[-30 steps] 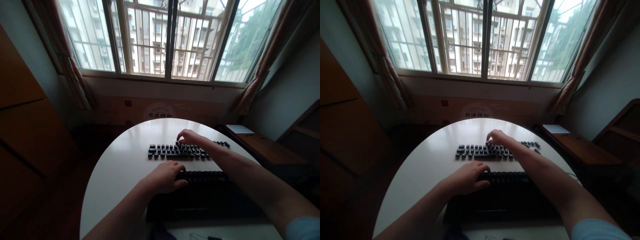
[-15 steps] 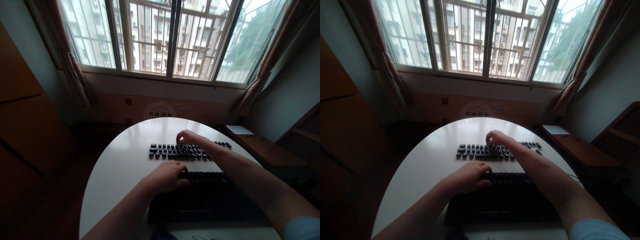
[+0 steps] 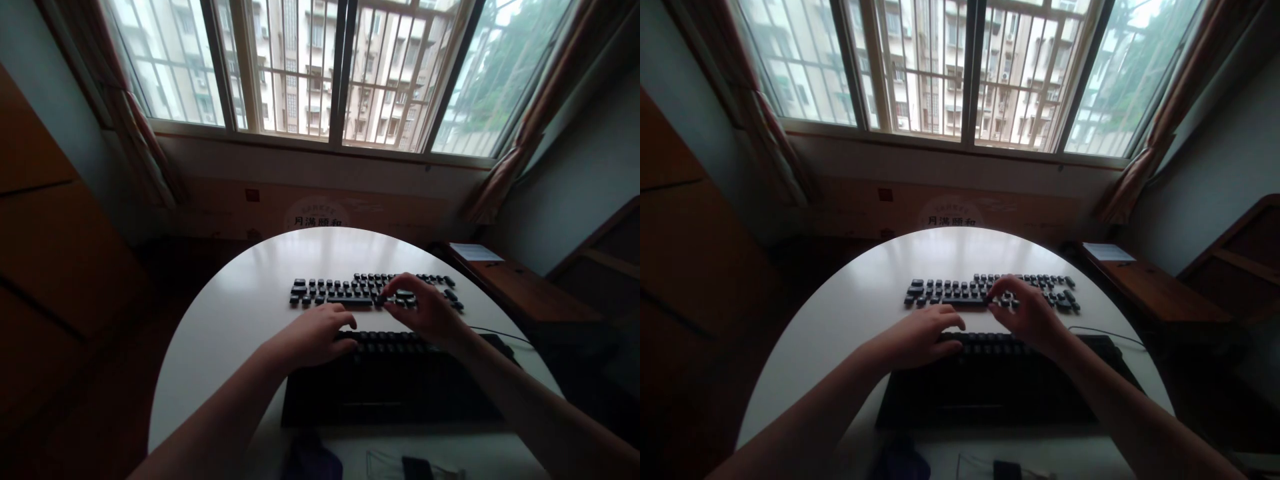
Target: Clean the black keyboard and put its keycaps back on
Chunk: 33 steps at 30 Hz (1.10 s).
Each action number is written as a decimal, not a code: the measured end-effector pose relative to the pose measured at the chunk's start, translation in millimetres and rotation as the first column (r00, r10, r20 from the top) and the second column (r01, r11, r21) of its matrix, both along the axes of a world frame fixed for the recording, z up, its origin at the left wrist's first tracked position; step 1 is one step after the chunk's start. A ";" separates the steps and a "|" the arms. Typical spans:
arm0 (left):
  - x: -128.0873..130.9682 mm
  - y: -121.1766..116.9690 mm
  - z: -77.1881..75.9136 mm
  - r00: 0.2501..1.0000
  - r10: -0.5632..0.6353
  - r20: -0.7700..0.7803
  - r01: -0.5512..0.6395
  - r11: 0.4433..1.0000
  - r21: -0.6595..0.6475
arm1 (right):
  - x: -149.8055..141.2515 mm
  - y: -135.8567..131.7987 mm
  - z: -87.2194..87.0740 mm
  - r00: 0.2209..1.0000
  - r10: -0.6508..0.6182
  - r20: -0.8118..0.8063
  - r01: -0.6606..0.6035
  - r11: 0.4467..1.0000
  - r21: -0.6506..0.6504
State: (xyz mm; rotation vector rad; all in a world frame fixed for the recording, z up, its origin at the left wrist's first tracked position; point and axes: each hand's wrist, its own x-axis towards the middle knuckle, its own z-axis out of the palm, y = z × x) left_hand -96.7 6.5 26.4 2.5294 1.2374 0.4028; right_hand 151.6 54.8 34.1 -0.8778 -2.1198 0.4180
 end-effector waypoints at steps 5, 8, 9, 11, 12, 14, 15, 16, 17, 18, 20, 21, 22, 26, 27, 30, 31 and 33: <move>0.0 -7.9 14.1 0.998 -0.019 0.053 0.017 0.999 0.038 | 0.3 -41.8 -12.7 0.984 0.125 0.125 -0.111 0.987 -0.116; 1.9 -13.2 19.3 0.997 -0.046 0.064 0.045 0.999 0.020 | -9.1 -47.8 -19.0 0.959 0.189 0.211 -0.156 0.974 -0.161; 2.7 -14.3 20.1 0.997 -0.050 0.058 0.050 0.999 0.012 | -11.0 -48.6 -20.4 0.951 0.202 0.235 -0.165 0.971 -0.171; 4.5 -15.3 20.5 0.998 -0.056 0.040 0.056 0.998 0.004 | -12.4 -49.8 -22.0 0.939 0.217 0.269 -0.170 0.968 -0.185; 5.3 -15.2 20.2 0.998 -0.060 0.030 0.060 0.998 0.003 | -12.2 -50.4 -22.2 0.935 0.222 0.277 -0.172 0.966 -0.193; 6.9 -14.7 19.3 0.998 -0.068 0.009 0.068 0.998 0.004 | -11.0 -51.3 -21.8 0.931 0.227 0.285 -0.173 0.964 -0.204; 7.5 -14.5 18.9 0.997 -0.072 -0.002 0.072 0.997 0.004 | -10.5 -51.6 -21.4 0.930 0.229 0.287 -0.174 0.963 -0.204; 8.1 -14.3 18.7 0.997 -0.073 -0.013 0.073 0.997 0.004 | -10.3 -51.7 -21.1 0.929 0.229 0.290 -0.176 0.964 -0.198; 8.7 -14.4 18.7 0.997 -0.074 -0.025 0.074 0.997 0.003 | -10.4 -51.8 -21.0 0.929 0.225 0.294 -0.176 0.967 -0.183; 9.1 -14.6 18.8 0.997 -0.076 -0.034 0.076 0.997 0.002 | -10.8 -51.8 -20.9 0.928 0.218 0.302 -0.175 0.971 -0.163; 9.9 -15.4 19.3 0.996 -0.085 -0.042 0.085 0.996 -0.001 | -11.9 -51.9 -21.2 0.924 0.202 0.323 -0.171 0.978 -0.122; 10.2 -15.9 19.5 0.995 -0.092 -0.041 0.092 0.996 -0.003 | -12.5 -52.1 -21.3 0.923 0.194 0.334 -0.168 0.980 -0.103; 10.5 -16.4 19.7 0.994 -0.099 -0.039 0.099 0.995 -0.001 | -13.0 -52.5 -21.3 0.920 0.186 0.345 -0.167 0.982 -0.085; 12.1 -17.9 18.4 0.992 -0.117 -0.039 0.118 0.993 0.028 | -14.3 -54.8 -19.6 0.907 0.162 0.388 -0.164 0.986 -0.030; 12.7 -18.2 17.6 0.992 -0.123 -0.041 0.125 0.991 0.038 | -14.4 -55.3 -18.9 0.904 0.161 0.396 -0.164 0.986 -0.027; 14.6 -18.9 15.3 0.987 -0.153 -0.043 0.155 0.986 0.056 | -14.2 -56.1 -17.0 0.901 0.173 0.398 -0.169 0.985 -0.045; 15.2 -19.1 14.8 0.986 -0.162 -0.045 0.165 0.984 0.061 | -13.9 -56.3 -16.6 0.903 0.176 0.393 -0.170 0.984 -0.052; 16.1 -19.5 14.3 0.983 -0.174 -0.051 0.178 0.982 0.069 | -13.1 -56.4 -16.2 0.906 0.173 0.386 -0.165 0.985 -0.054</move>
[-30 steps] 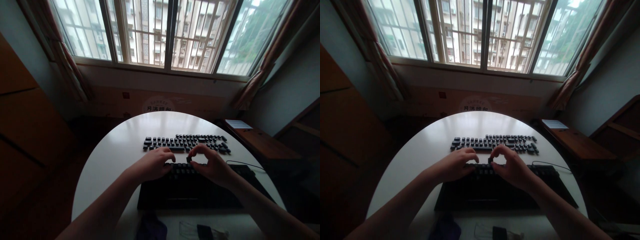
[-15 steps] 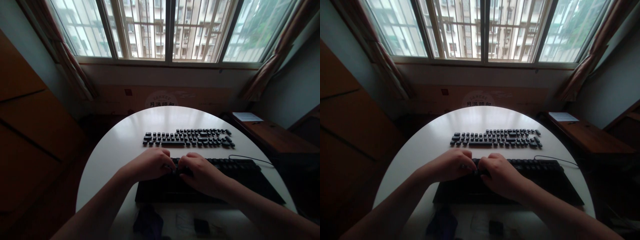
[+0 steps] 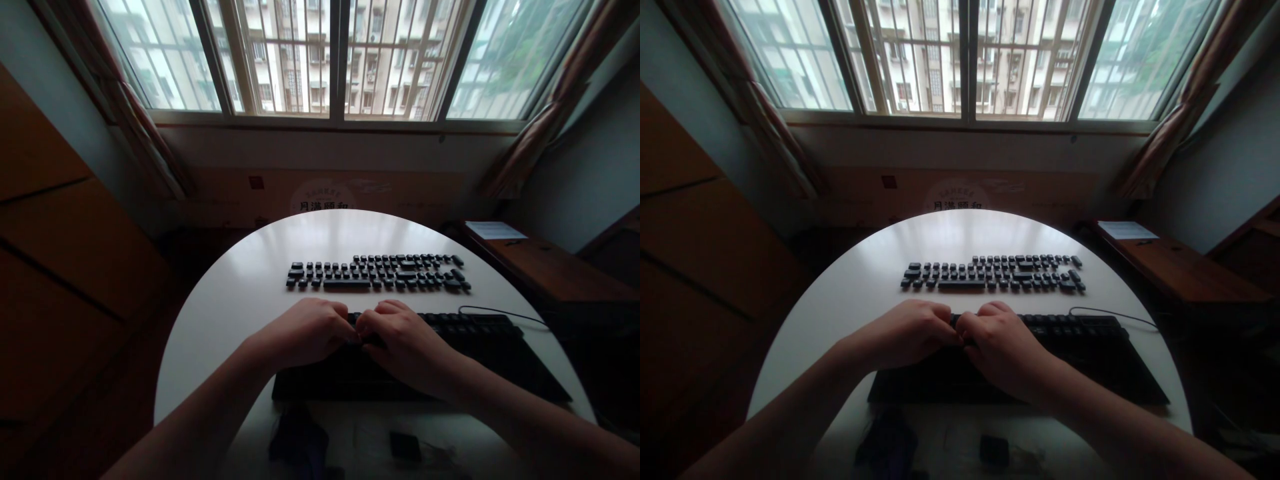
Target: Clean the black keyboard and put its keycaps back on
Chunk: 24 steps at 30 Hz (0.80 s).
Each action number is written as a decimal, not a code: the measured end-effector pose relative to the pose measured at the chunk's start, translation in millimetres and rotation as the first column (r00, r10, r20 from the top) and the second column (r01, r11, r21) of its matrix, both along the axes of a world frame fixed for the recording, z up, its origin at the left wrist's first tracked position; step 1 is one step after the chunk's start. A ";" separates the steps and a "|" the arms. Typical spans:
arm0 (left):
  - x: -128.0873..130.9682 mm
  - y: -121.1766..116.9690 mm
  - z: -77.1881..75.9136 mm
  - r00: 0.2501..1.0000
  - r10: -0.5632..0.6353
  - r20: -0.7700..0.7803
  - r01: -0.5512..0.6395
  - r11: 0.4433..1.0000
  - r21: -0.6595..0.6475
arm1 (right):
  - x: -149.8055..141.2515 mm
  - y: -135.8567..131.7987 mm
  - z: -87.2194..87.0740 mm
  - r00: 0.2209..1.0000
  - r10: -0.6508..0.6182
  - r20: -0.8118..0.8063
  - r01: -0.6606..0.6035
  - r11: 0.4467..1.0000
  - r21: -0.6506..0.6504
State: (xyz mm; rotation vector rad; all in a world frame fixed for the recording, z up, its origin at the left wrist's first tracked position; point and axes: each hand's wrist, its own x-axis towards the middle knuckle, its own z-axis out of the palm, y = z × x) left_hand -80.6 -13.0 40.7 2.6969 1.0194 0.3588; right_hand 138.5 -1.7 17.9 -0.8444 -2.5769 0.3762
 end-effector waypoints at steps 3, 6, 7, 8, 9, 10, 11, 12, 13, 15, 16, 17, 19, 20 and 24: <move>1.0 -0.4 -0.2 1.000 0.003 -0.005 -0.003 1.000 0.026 | 0.6 0.2 -0.7 1.000 -0.007 -0.001 0.007 1.000 0.017; 2.5 -0.6 -0.4 1.000 0.012 -0.013 -0.011 1.000 0.023 | 0.4 1.6 -2.3 1.000 0.002 -0.006 -0.001 1.000 0.025; 3.2 -0.6 -0.4 1.000 0.012 -0.017 -0.011 1.000 0.013 | 0.5 2.2 -2.7 1.000 0.003 -0.011 -0.003 1.000 0.019; 4.0 -0.6 -0.3 1.000 0.012 -0.020 -0.012 1.000 0.001 | 0.8 2.9 -2.9 1.000 0.007 -0.017 -0.006 1.000 0.010; 4.9 -0.6 -0.1 1.000 0.013 -0.023 -0.013 1.000 -0.008 | 1.4 3.7 -2.7 1.000 0.010 -0.024 -0.010 1.000 -0.003; 5.8 -0.6 0.0 1.000 0.014 -0.025 -0.015 1.000 -0.013 | 2.4 4.9 -2.1 0.999 0.014 -0.037 -0.015 1.000 -0.016; 6.7 -0.6 0.2 1.000 0.018 -0.025 -0.018 1.000 -0.016 | 3.9 6.6 -1.1 0.998 0.017 -0.053 -0.019 0.999 -0.029; 7.5 -0.7 0.3 1.000 0.022 -0.022 -0.023 1.000 -0.020 | 5.9 9.1 0.3 0.997 0.015 -0.077 -0.019 0.999 -0.039; 8.3 -0.9 0.3 0.999 0.027 -0.017 -0.027 0.999 -0.024 | 8.2 12.7 1.8 0.994 0.005 -0.107 -0.010 0.999 -0.044; 9.3 -1.4 0.2 0.999 0.035 -0.009 -0.035 0.999 -0.024 | 13.0 24.2 4.9 0.986 -0.029 -0.165 0.024 0.999 -0.032; 9.5 -1.7 0.1 0.999 0.038 -0.011 -0.038 0.999 -0.019 | 14.9 32.3 6.0 0.982 -0.042 -0.186 0.040 0.999 -0.016; 9.7 -2.1 -0.2 0.999 0.040 -0.018 -0.040 0.999 -0.011 | 16.0 41.8 6.7 0.979 -0.048 -0.198 0.049 0.999 -0.001; 9.6 -2.5 -1.3 0.998 0.045 -0.041 -0.045 0.999 0.008 | 15.6 64.6 6.6 0.976 -0.057 -0.210 0.061 0.998 0.016; 9.5 -2.6 -2.1 0.998 0.047 -0.050 -0.047 0.999 0.014 | 14.0 77.3 6.0 0.976 -0.068 -0.208 0.072 0.997 0.013; 8.6 -1.6 -6.0 0.998 0.036 -0.052 -0.035 0.999 0.027 | -0.6 128.7 3.1 0.971 -0.208 -0.114 0.210 0.978 0.005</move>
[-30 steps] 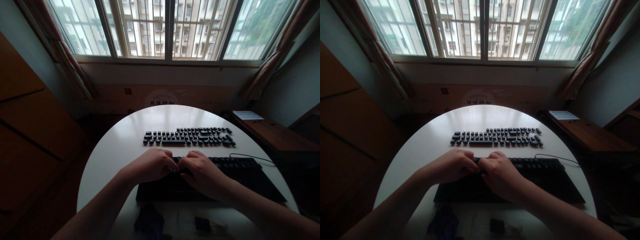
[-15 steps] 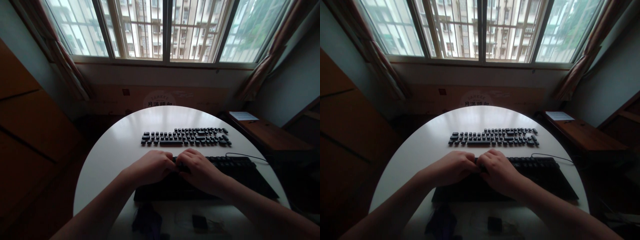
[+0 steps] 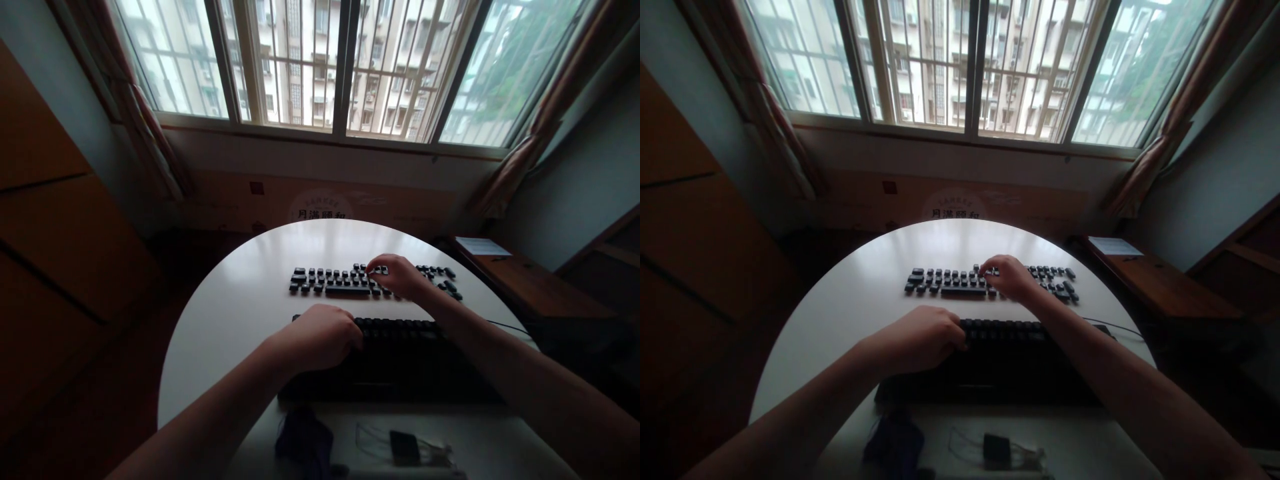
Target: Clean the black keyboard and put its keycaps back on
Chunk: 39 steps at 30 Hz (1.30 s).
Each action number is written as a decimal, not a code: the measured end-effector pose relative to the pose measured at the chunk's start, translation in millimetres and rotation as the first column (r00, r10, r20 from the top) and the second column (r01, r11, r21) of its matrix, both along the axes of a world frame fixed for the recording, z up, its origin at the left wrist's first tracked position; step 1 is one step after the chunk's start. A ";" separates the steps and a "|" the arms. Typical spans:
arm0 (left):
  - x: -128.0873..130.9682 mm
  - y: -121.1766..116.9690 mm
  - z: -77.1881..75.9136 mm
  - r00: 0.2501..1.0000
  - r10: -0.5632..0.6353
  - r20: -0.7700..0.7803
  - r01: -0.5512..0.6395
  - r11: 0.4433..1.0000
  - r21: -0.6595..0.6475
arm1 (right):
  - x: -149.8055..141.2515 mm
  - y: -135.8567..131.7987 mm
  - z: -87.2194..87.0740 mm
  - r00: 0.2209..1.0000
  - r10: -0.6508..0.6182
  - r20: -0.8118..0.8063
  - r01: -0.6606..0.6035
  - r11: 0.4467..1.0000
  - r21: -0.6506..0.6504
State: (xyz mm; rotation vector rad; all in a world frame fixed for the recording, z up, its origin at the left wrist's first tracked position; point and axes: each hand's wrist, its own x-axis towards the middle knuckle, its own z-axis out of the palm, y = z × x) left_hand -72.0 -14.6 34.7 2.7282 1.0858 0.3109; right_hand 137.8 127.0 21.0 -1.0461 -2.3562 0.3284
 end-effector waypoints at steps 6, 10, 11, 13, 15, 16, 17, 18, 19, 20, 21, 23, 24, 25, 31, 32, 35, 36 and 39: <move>-2.0 -1.6 1.4 0.999 -0.037 0.023 0.036 0.998 0.047 | -28.1 53.2 -5.0 0.979 -0.117 0.165 0.130 0.989 -0.071; -4.2 -3.8 6.4 0.998 -0.057 0.019 0.055 0.994 0.093 | -37.9 67.4 -11.7 0.973 -0.098 0.209 0.123 0.986 -0.114; -4.6 -3.7 7.0 0.998 -0.062 0.022 0.060 0.993 0.100 | -38.9 69.4 -13.5 0.971 -0.097 0.217 0.126 0.984 -0.122; -5.0 -2.8 6.6 0.997 -0.070 0.031 0.066 0.992 0.106 | -40.1 72.2 -16.7 0.969 -0.100 0.228 0.133 0.982 -0.135; -4.5 -1.2 4.3 0.997 -0.076 0.035 0.072 0.992 0.103 | -41.2 74.0 -19.4 0.968 -0.100 0.231 0.136 0.980 -0.145; -3.8 -0.4 2.7 0.996 -0.079 0.035 0.075 0.992 0.101 | -42.1 74.4 -20.4 0.968 -0.099 0.229 0.136 0.980 -0.149; -3.1 0.3 1.2 0.996 -0.081 0.036 0.077 0.992 0.101 | -43.4 74.6 -21.0 0.969 -0.098 0.225 0.134 0.979 -0.151; -2.2 0.9 -0.2 0.996 -0.082 0.034 0.078 0.992 0.103 | -45.1 74.3 -21.2 0.971 -0.098 0.218 0.133 0.980 -0.150; -1.4 1.3 -1.2 0.996 -0.080 0.030 0.077 0.991 0.106 | -47.2 73.4 -20.8 0.973 -0.100 0.206 0.131 0.981 -0.146; -0.8 1.5 -1.8 0.997 -0.077 0.027 0.074 0.991 0.110 | -49.4 72.0 -19.8 0.976 -0.103 0.191 0.131 0.982 -0.137; -0.4 1.6 -2.0 0.997 -0.076 0.025 0.073 0.991 0.113 | -51.7 69.7 -18.0 0.979 -0.108 0.171 0.130 0.984 -0.126; -0.3 1.7 -1.8 0.996 -0.078 0.034 0.074 0.991 0.109 | -54.9 62.3 -12.3 0.986 -0.114 0.121 0.126 0.987 -0.096; -0.7 1.8 -1.5 0.996 -0.078 0.044 0.073 0.992 0.103 | -55.1 56.9 -8.5 0.989 -0.114 0.094 0.121 0.989 -0.080; -1.2 2.1 -1.2 0.995 -0.077 0.057 0.071 0.993 0.098 | -53.9 50.2 -4.4 0.991 -0.111 0.070 0.115 0.991 -0.064; -5.3 6.7 -1.0 0.997 -0.013 0.070 0.006 0.995 0.104 | -6.7 -13.1 18.0 0.972 -0.015 -0.235 -0.005 0.996 -0.085; -5.9 7.7 -1.2 0.997 0.004 0.074 -0.011 0.995 0.099 | 5.4 -25.8 19.9 0.951 -0.012 -0.309 -0.033 0.989 -0.141; -7.0 11.4 -3.0 0.992 0.055 0.110 -0.062 0.996 0.060 | 36.5 -60.1 22.1 0.887 -0.037 -0.460 -0.090 0.964 -0.251; -7.1 12.8 -4.3 0.990 0.068 0.126 -0.074 0.996 0.044 | 43.0 -69.2 22.0 0.874 -0.041 -0.484 -0.100 0.960 -0.261; -6.7 17.3 -9.0 0.978 0.106 0.179 -0.109 0.994 0.011 | 48.3 -88.1 19.9 0.875 0.003 -0.484 -0.148 0.954 -0.262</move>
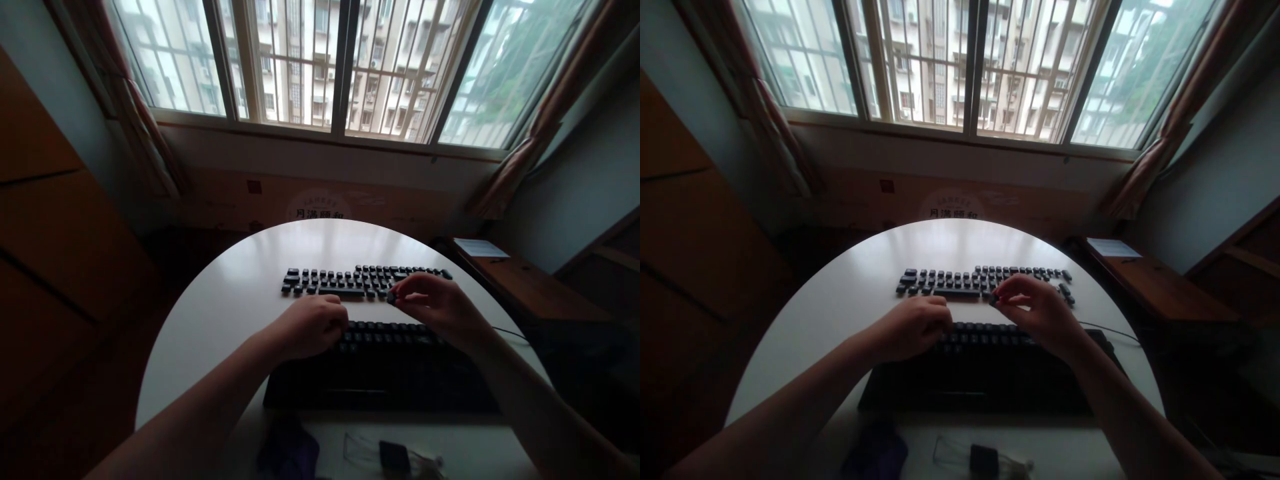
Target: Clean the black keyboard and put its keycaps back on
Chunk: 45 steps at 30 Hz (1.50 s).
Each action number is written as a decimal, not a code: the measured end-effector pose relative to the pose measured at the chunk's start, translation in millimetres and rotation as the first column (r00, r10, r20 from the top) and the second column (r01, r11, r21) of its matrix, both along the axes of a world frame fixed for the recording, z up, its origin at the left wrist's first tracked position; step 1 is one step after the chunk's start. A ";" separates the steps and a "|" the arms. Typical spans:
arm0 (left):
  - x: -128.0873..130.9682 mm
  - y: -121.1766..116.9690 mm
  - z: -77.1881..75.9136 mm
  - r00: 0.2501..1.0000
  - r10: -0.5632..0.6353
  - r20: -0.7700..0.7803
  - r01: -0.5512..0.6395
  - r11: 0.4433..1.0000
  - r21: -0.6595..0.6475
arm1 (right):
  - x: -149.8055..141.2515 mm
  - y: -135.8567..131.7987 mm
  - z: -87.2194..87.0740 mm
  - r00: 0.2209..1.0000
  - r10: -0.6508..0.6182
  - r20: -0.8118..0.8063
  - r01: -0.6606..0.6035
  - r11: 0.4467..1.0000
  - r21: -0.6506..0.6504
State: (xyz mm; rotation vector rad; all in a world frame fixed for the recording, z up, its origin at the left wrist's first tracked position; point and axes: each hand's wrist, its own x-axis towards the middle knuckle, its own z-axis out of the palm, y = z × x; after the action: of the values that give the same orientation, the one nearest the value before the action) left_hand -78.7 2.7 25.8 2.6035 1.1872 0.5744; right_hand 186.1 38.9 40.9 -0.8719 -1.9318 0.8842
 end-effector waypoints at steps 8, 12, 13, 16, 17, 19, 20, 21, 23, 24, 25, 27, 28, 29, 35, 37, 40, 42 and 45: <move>-0.3 3.3 -0.9 0.996 0.060 0.066 -0.060 0.998 -0.013 | -23.6 -21.7 -12.9 0.925 0.212 0.315 -0.223 0.975 -0.001; -1.4 4.7 -0.2 0.998 0.041 0.050 -0.039 0.998 -0.051 | -23.4 -22.9 -13.3 0.892 0.177 0.415 -0.203 0.979 0.021; -1.6 5.2 -0.9 0.998 0.035 0.048 -0.032 0.997 -0.066 | -23.2 -22.6 -12.8 0.886 0.166 0.432 -0.195 0.981 0.022; -2.2 6.7 -3.2 0.998 0.023 0.050 -0.018 0.995 -0.099 | -24.2 -21.7 -11.9 0.870 0.152 0.468 -0.176 0.984 0.008; -2.4 7.0 -3.7 0.998 0.017 0.053 -0.011 0.994 -0.105 | -25.0 -21.6 -12.3 0.867 0.153 0.474 -0.174 0.985 -0.001; -2.7 7.5 -4.0 0.998 0.002 0.057 0.004 0.994 -0.108 | -26.7 -21.6 -14.3 0.864 0.154 0.479 -0.170 0.985 -0.010; -2.9 7.6 -3.8 0.998 -0.003 0.059 0.009 0.994 -0.108 | -27.6 -21.6 -15.7 0.865 0.155 0.478 -0.170 0.985 -0.012; -3.0 7.7 -3.6 0.998 -0.005 0.059 0.011 0.994 -0.106 | -28.3 -21.6 -17.1 0.865 0.157 0.476 -0.171 0.985 -0.014; -3.5 7.9 -2.9 0.998 0.000 0.057 0.005 0.995 -0.098 | -29.4 -21.6 -19.3 0.863 0.161 0.479 -0.169 0.985 -0.027; -3.7 7.9 -2.7 0.998 0.007 0.056 -0.001 0.996 -0.092 | -29.8 -21.7 -19.9 0.860 0.159 0.485 -0.163 0.986 -0.034; -4.0 7.8 -2.5 0.998 0.012 0.054 -0.008 0.996 -0.087 | -30.1 -22.0 -20.2 0.856 0.154 0.493 -0.156 0.987 -0.037; -4.6 7.6 -2.4 0.998 0.018 0.052 -0.014 0.997 -0.076 | -30.7 -22.7 -20.0 0.848 0.139 0.512 -0.143 0.989 -0.032; -4.9 7.4 -2.5 0.999 0.017 0.051 -0.013 0.997 -0.072 | -30.8 -23.0 -19.9 0.844 0.132 0.520 -0.140 0.990 -0.024; -5.1 7.2 -2.6 0.999 0.013 0.051 -0.010 0.998 -0.067 | -30.9 -23.3 -19.9 0.841 0.123 0.528 -0.137 0.990 -0.014; -4.8 5.3 -3.7 0.999 -0.008 0.041 0.010 0.999 -0.042 | -30.2 -24.6 -22.8 0.826 0.073 0.559 -0.097 0.995 0.013; -3.7 4.2 -3.5 0.999 -0.019 0.042 0.020 0.999 -0.036 | -30.4 -25.5 -23.3 0.822 0.065 0.566 -0.089 0.996 0.015; -1.5 2.7 -3.0 0.999 -0.034 0.039 0.035 0.999 -0.030 | -31.6 -26.7 -22.9 0.823 0.048 0.565 -0.078 0.997 0.028; -0.6 2.6 -3.6 0.998 -0.044 0.042 0.045 0.999 -0.031 | -32.6 -26.9 -22.6 0.826 0.040 0.562 -0.071 0.997 0.034; -0.3 3.6 -5.6 0.998 -0.050 0.046 0.052 0.998 -0.042 | -33.8 -27.6 -23.0 0.816 0.034 0.577 -0.075 0.996 0.048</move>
State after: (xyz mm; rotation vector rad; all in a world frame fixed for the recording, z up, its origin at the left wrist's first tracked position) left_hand -78.9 6.3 20.2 2.5628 1.1041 0.5869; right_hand 152.3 11.3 17.9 -1.1416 -2.5024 0.6150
